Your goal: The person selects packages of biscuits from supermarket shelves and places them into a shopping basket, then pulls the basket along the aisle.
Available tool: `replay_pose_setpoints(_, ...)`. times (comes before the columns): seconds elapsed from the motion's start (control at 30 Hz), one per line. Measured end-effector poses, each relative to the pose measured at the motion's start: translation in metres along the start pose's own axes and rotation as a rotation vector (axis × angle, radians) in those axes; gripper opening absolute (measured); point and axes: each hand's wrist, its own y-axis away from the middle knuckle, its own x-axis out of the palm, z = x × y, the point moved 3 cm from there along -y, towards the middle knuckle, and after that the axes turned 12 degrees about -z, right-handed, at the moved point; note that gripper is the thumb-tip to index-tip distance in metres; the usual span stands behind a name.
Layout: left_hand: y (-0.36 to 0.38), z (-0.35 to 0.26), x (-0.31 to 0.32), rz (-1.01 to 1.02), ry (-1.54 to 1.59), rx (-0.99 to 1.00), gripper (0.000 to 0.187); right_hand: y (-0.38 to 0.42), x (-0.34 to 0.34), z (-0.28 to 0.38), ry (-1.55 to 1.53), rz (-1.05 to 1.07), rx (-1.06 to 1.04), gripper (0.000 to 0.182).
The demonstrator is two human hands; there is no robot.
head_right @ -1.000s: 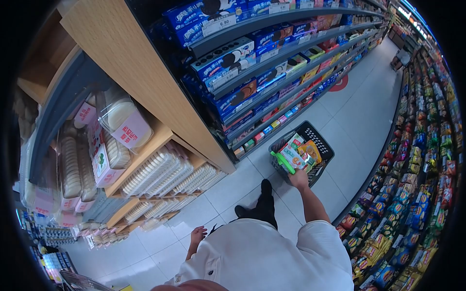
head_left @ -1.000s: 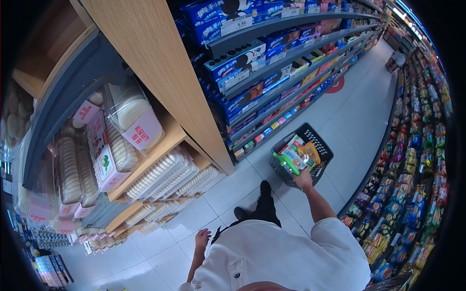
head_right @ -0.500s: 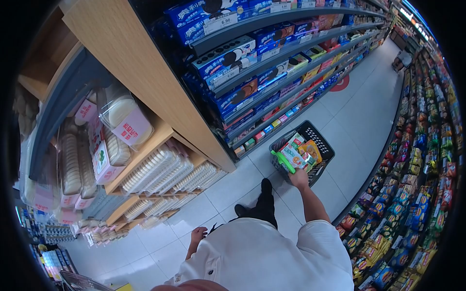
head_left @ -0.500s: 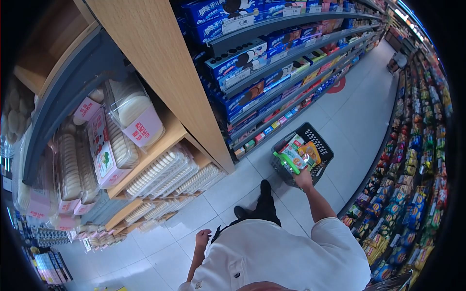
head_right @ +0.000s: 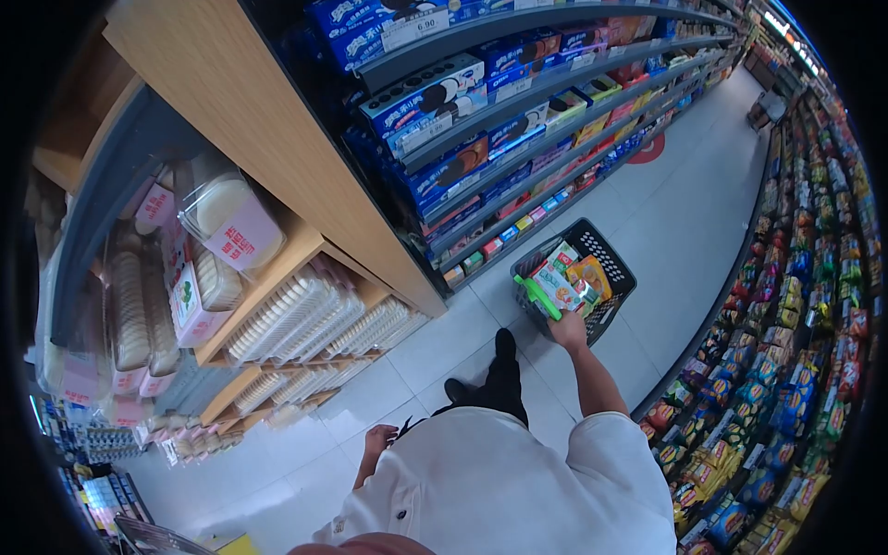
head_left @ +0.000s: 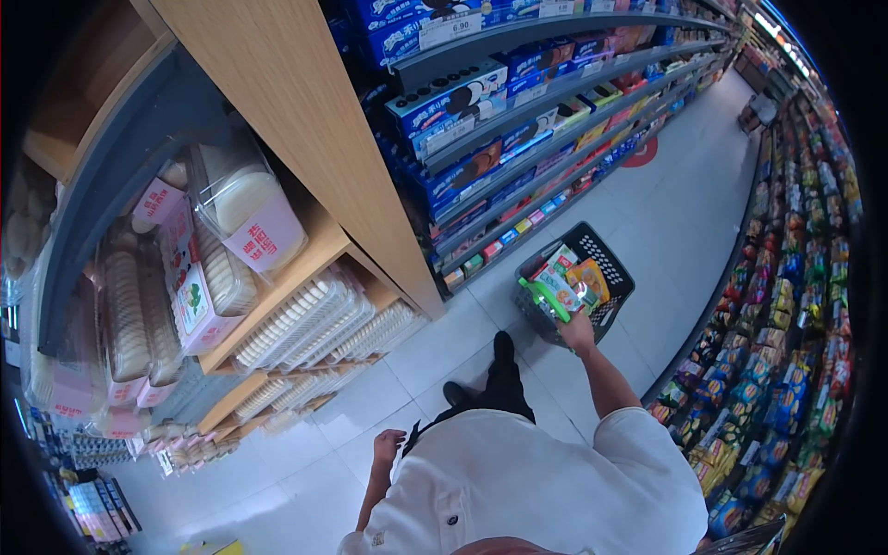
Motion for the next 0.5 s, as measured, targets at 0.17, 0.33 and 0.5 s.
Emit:
replay_pose_setpoints(0.17,0.0,-0.004,-0.001,-0.029,0.022,0.02,0.037,-0.002,-0.001,0.003,-0.016,-0.013,-0.009,0.047)
replay_pose_setpoints(0.33,-0.005,0.001,0.0,-0.023,0.035,0.005,0.037,-0.007,0.01,-0.007,0.022,-0.001,-0.028,0.049)
replay_pose_setpoints(0.5,-0.009,0.004,-0.002,-0.024,0.036,0.004,0.037,-0.008,0.01,-0.005,0.027,0.016,-0.007,0.049)
